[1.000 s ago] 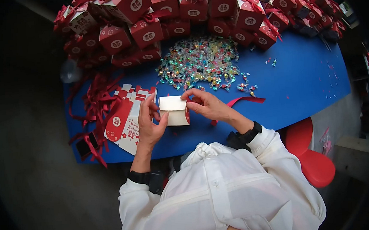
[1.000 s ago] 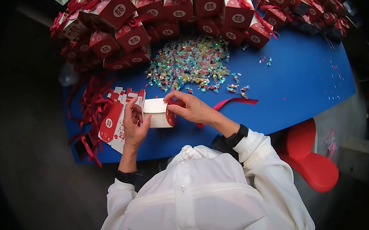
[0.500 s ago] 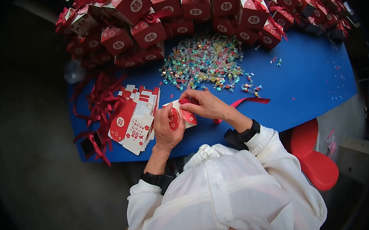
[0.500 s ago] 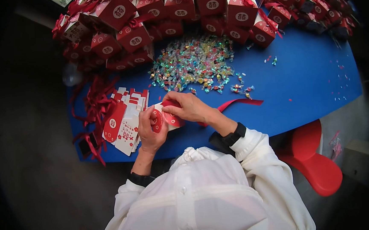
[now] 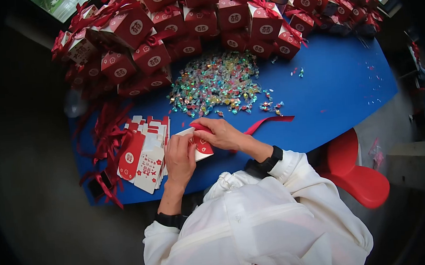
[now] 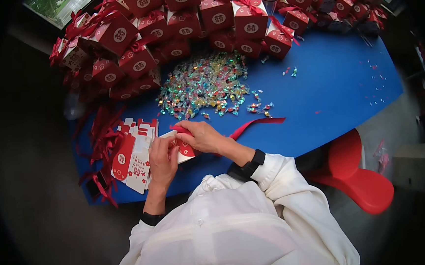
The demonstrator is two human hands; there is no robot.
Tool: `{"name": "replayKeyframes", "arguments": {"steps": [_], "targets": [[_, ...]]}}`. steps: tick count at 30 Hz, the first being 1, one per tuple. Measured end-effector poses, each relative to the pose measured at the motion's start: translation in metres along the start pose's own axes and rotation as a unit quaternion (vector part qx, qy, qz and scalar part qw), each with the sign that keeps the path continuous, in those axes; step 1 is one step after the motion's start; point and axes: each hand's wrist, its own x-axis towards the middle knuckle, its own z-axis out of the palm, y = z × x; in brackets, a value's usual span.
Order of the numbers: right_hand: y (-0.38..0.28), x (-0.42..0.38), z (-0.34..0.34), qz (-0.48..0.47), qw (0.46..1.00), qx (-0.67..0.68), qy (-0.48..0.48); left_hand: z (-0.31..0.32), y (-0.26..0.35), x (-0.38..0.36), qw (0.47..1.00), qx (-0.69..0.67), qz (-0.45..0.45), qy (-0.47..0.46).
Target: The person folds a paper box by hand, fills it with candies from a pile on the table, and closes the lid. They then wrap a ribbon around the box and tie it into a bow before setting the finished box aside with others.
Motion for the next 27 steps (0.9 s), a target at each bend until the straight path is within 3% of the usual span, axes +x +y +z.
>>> {"name": "replayKeyframes", "arguments": {"steps": [1,3,4,5,7,11,13,14,16,18,19,21,25,27], "targets": [[0.001,0.002,-0.004,-0.001,1.0,-0.006,0.006,-0.003,0.001,-0.001,1.0,-0.003,0.007,0.003],[0.001,0.008,-0.009,0.027,0.995,0.061,0.072,-0.008,0.005,-0.002,0.99,-0.065,-0.114,-0.058],[-0.005,0.017,-0.02,0.066,0.996,0.023,0.064,-0.008,0.005,-0.001,0.99,-0.076,-0.11,-0.031],[0.016,0.029,-0.02,-0.02,0.992,-0.017,0.122,-0.009,0.01,0.0,0.989,-0.079,-0.115,-0.037],[0.006,0.045,-0.037,0.058,0.99,-0.027,0.126,-0.013,0.015,0.007,0.982,-0.104,-0.157,-0.023],[-0.031,0.024,-0.047,0.011,0.998,0.03,0.055,-0.016,0.015,0.008,0.972,-0.129,-0.184,-0.07],[-0.041,0.005,-0.047,0.154,0.981,0.084,-0.079,-0.018,0.011,0.008,0.969,-0.135,-0.191,-0.075],[-0.03,0.0,-0.042,0.09,0.992,0.054,-0.073,-0.02,0.011,0.01,0.954,-0.172,-0.228,-0.094],[-0.033,-0.01,-0.036,0.113,0.988,0.078,-0.065,-0.019,0.009,0.008,0.935,-0.21,-0.264,-0.114],[-0.033,-0.016,-0.032,0.131,0.986,0.099,-0.043,-0.015,0.005,0.007,0.869,-0.324,-0.345,-0.142],[-0.029,-0.018,-0.029,0.132,0.985,0.1,-0.04,-0.015,0.006,0.007,0.869,-0.325,-0.344,-0.145],[-0.024,-0.02,-0.026,0.075,0.995,0.05,-0.052,-0.016,0.007,0.01,0.807,-0.427,-0.374,-0.165],[-0.037,-0.024,-0.032,0.089,0.99,0.059,-0.097,-0.011,0.001,0.007,0.785,-0.451,-0.391,-0.167],[-0.04,-0.025,-0.029,0.083,0.994,0.064,-0.043,-0.012,-0.002,0.005,0.768,-0.493,-0.371,-0.171]]}}
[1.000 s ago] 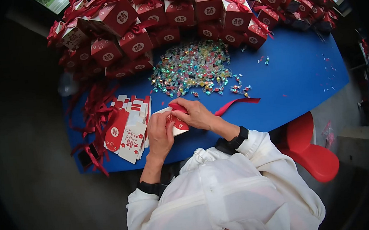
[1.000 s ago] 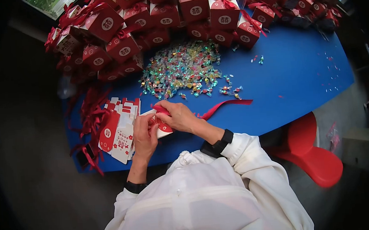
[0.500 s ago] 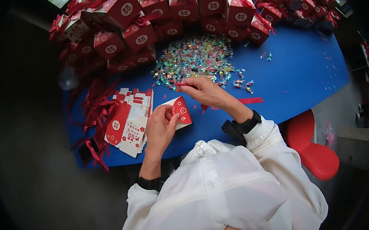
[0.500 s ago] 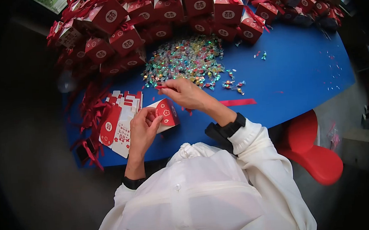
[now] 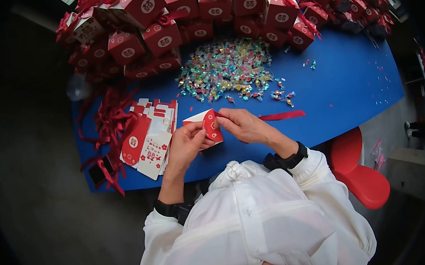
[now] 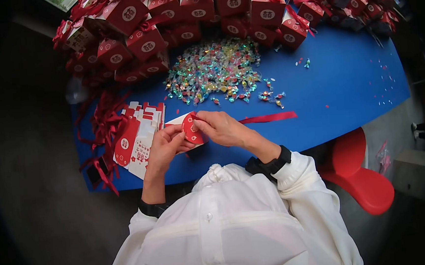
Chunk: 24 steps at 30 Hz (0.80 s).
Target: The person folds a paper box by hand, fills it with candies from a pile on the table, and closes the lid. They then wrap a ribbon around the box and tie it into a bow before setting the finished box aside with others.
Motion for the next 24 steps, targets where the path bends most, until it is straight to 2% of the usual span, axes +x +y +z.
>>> {"name": "replayKeyframes", "arguments": {"steps": [1,3,4,6,9,18,24], "targets": [[0.004,0.002,0.003,0.0,1.0,0.001,-0.001,0.0,0.001,-0.001,1.0,0.0,0.0,0.001],[0.014,0.005,0.008,-0.081,0.996,-0.041,-0.027,0.002,0.003,-0.002,1.0,-0.007,0.014,-0.017],[0.014,0.005,0.008,-0.08,0.996,-0.041,-0.028,0.002,0.002,-0.002,1.0,-0.008,0.013,-0.017],[0.008,0.007,0.005,-0.023,0.993,-0.078,-0.081,0.001,0.0,-0.002,1.0,-0.003,0.018,-0.017],[0.004,0.012,0.003,0.025,0.99,-0.091,-0.109,0.003,0.001,-0.003,1.0,-0.014,0.02,-0.02],[-0.01,0.017,-0.002,0.058,0.983,-0.11,-0.136,0.006,0.001,-0.004,0.999,-0.005,0.05,-0.02],[-0.008,0.021,0.001,0.03,0.978,-0.148,-0.143,0.006,0.001,-0.003,0.998,0.02,0.057,-0.01]]}}
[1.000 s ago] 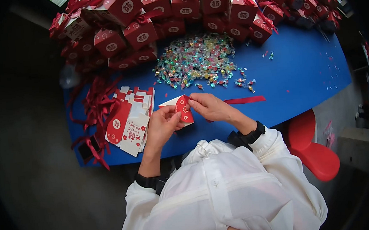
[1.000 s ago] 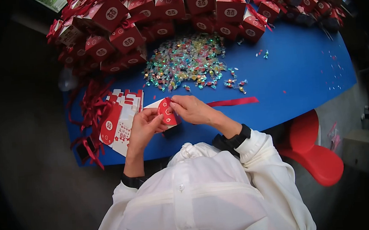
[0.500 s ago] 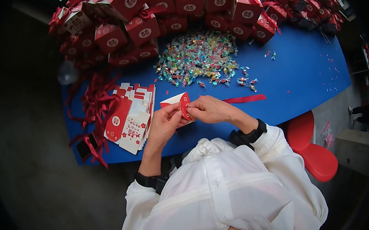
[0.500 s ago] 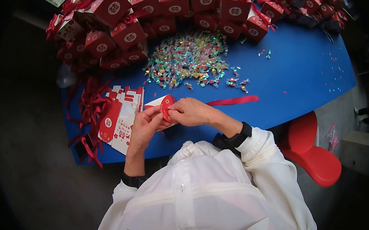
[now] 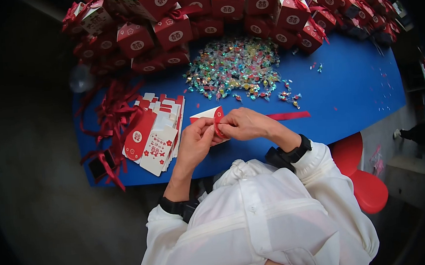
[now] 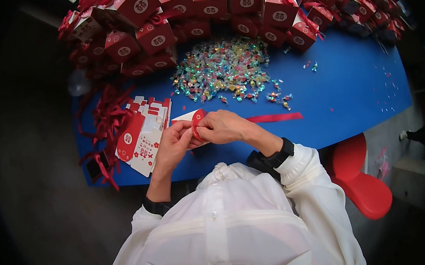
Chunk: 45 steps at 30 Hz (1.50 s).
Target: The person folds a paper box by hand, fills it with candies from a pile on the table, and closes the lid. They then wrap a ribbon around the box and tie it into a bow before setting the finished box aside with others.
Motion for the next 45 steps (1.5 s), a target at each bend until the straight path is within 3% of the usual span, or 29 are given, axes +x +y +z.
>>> {"name": "replayKeyframes", "arguments": {"steps": [16,27,37,40,42,45], "targets": [[0.0,-0.008,0.01,0.0,0.997,0.03,0.075,-0.003,-0.002,0.003,0.999,-0.038,0.008,0.001],[0.003,-0.012,0.021,0.031,0.99,0.039,0.135,-0.01,0.005,0.009,0.997,-0.023,-0.065,-0.019],[-0.006,-0.008,0.018,0.035,0.989,0.02,0.142,-0.017,0.001,0.013,0.996,-0.033,-0.075,-0.04],[-0.004,-0.009,0.016,0.064,0.99,0.045,0.121,-0.016,0.002,0.011,0.996,-0.045,-0.062,-0.043],[-0.002,-0.009,0.019,0.03,0.98,0.077,0.18,-0.016,0.007,0.01,0.996,-0.031,-0.066,-0.043],[-0.013,-0.012,0.013,0.033,0.978,0.111,0.174,-0.02,0.001,0.008,0.995,-0.072,-0.052,-0.055]]}}
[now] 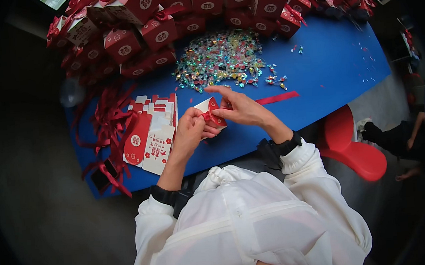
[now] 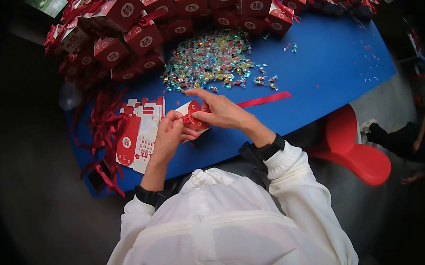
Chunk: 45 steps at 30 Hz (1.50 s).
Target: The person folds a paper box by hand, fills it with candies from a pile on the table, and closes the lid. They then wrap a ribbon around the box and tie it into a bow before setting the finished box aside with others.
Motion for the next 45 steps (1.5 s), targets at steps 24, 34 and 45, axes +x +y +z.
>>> {"name": "replayKeyframes", "arguments": {"steps": [24,34,45], "targets": [[-0.043,-0.021,0.01,-0.14,0.982,0.001,0.126,-0.015,0.028,-0.029,0.962,-0.08,0.239,-0.106],[-0.017,-0.011,0.02,-0.008,0.969,0.245,0.042,-0.014,0.013,-0.026,0.93,0.266,0.252,0.034],[-0.01,0.0,0.049,0.059,0.982,0.16,0.08,-0.03,-0.019,-0.03,0.965,0.17,0.168,0.112]]}}
